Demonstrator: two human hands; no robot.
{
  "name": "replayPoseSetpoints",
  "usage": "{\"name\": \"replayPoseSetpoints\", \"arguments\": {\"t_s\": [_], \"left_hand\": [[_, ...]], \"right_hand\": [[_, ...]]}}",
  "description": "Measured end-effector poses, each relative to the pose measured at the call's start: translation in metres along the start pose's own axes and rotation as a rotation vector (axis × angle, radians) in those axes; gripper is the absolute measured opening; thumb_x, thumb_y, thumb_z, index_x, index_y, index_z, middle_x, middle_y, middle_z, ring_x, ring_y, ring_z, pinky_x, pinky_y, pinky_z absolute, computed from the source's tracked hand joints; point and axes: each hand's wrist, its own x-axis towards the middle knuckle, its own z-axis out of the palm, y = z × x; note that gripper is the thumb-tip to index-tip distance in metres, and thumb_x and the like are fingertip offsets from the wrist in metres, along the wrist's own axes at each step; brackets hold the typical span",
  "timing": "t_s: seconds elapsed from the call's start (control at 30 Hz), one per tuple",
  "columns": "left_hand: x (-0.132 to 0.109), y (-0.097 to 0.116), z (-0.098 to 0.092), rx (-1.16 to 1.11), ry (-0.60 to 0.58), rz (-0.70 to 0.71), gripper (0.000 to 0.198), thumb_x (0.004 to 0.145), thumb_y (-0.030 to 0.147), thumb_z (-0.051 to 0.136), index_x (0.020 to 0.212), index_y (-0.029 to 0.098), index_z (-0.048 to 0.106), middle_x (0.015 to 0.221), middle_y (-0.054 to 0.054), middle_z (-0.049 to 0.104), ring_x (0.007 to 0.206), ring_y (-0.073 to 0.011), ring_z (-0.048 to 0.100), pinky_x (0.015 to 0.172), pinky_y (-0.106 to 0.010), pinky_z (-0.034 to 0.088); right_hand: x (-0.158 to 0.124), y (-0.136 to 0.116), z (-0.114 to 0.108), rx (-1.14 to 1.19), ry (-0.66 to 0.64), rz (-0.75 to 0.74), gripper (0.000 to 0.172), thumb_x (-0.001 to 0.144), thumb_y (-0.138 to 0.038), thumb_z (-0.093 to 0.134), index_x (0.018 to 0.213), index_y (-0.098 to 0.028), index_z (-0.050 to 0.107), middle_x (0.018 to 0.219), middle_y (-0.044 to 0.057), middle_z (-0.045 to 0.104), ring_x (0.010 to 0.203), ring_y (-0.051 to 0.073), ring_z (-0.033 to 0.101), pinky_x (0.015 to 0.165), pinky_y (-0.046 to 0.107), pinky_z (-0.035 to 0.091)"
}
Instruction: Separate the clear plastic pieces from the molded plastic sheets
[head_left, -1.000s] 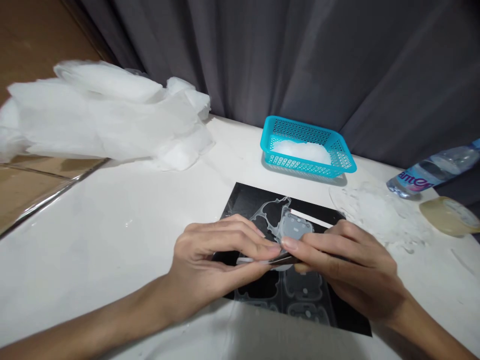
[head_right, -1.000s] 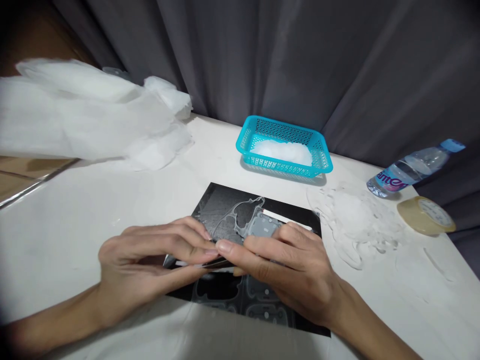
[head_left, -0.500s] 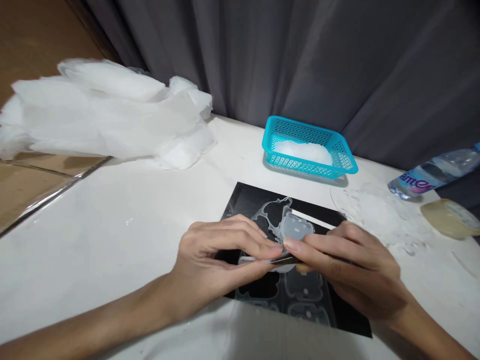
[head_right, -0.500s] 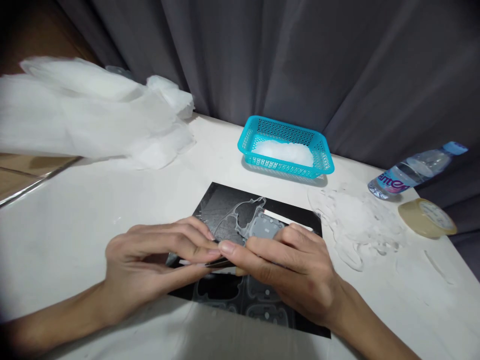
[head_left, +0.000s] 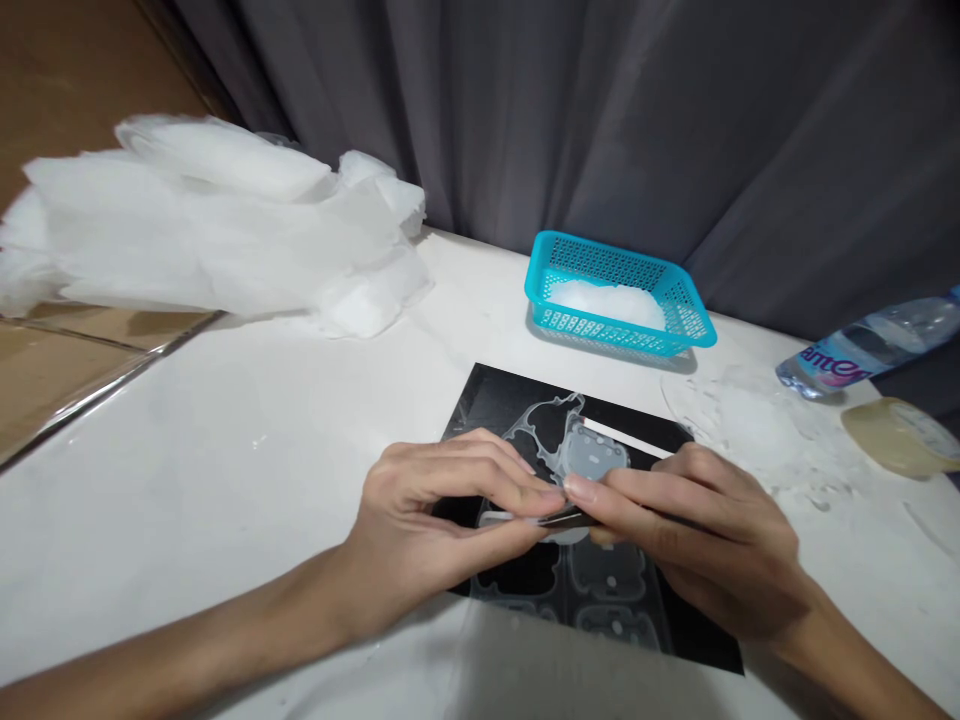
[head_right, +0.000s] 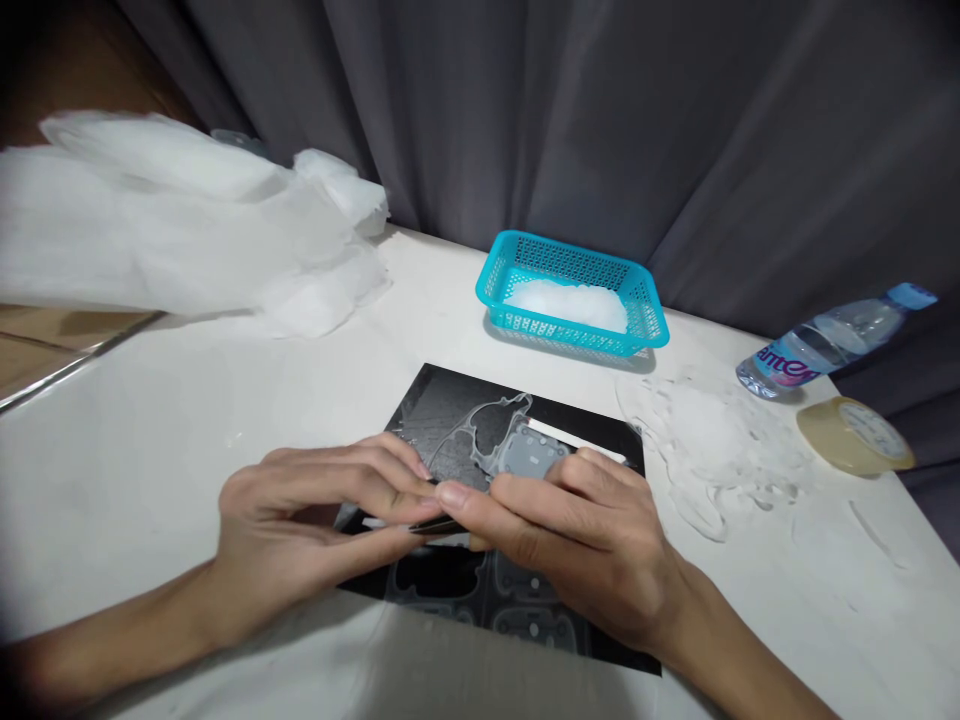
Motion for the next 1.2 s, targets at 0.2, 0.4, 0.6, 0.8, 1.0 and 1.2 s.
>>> {"name": "replayPoseSetpoints", "arguments": {"t_s": [0.2,0.4,0.6,0.8,1.0,1.2], "left_hand": [[0.0,0.0,0.001,-0.002,0.011,-0.004,0.018,0.082,0.004,0.082,0.092,0.019,0.081,0.083,-0.007,0.084,0.073,-0.021,0.079,0.069,-0.031,0.065],[-0.001,0.0,0.002,-0.003,0.012,-0.021,0.015,0.084,0.007,0.082,0.092,0.02,0.081,0.083,-0.007,0.083,0.074,-0.0207,0.079,0.069,-0.031,0.065],[0.003,0.001,0.003,0.036,0.017,-0.015,0.021,0.078,0.001,0.085,0.087,0.02,0.08,0.082,-0.004,0.084,0.07,-0.0177,0.077,0.07,-0.03,0.064],[0.004,0.002,0.0,0.08,0.004,0.043,0.016,0.083,0.009,0.084,0.092,0.022,0.081,0.083,-0.004,0.084,0.069,-0.0186,0.076,0.069,-0.032,0.064],[0.003,0.0,-0.003,0.126,0.003,0.063,0.021,0.08,0.005,0.085,0.092,0.022,0.08,0.083,-0.003,0.084,0.071,-0.0185,0.077,0.072,-0.032,0.063],[0.005,0.0,-0.004,0.225,-0.019,0.099,0.016,0.08,0.006,0.085,0.084,0.019,0.076,0.082,-0.003,0.084,0.069,-0.0168,0.077,0.075,-0.031,0.06]], "right_hand": [[0.001,0.0,-0.001,-0.008,-0.009,0.002,0.047,0.104,-0.016,0.06,0.147,-0.031,0.056,0.096,-0.005,0.08,0.065,0.01,0.056,0.06,0.025,0.051],[0.002,0.0,-0.002,0.008,-0.02,0.01,0.046,0.104,-0.015,0.059,0.146,-0.03,0.058,0.099,-0.004,0.08,0.067,0.012,0.057,0.061,0.027,0.051],[0.002,0.002,-0.013,0.042,0.067,0.034,0.056,0.096,-0.009,0.068,0.148,-0.026,0.058,0.103,0.002,0.079,0.071,0.015,0.058,0.06,0.031,0.049],[0.0,0.005,-0.015,0.053,-0.011,0.032,0.057,0.098,-0.009,0.066,0.149,-0.031,0.056,0.102,-0.001,0.079,0.071,0.014,0.058,0.063,0.028,0.051],[0.001,0.011,-0.01,0.163,0.008,0.066,0.056,0.098,-0.01,0.065,0.15,-0.027,0.055,0.113,0.005,0.077,0.083,0.016,0.07,0.067,0.031,0.053],[-0.001,0.016,-0.001,0.243,0.072,0.131,0.058,0.095,-0.011,0.068,0.149,-0.027,0.056,0.11,0.005,0.074,0.089,0.018,0.069,0.077,0.033,0.054]]}}
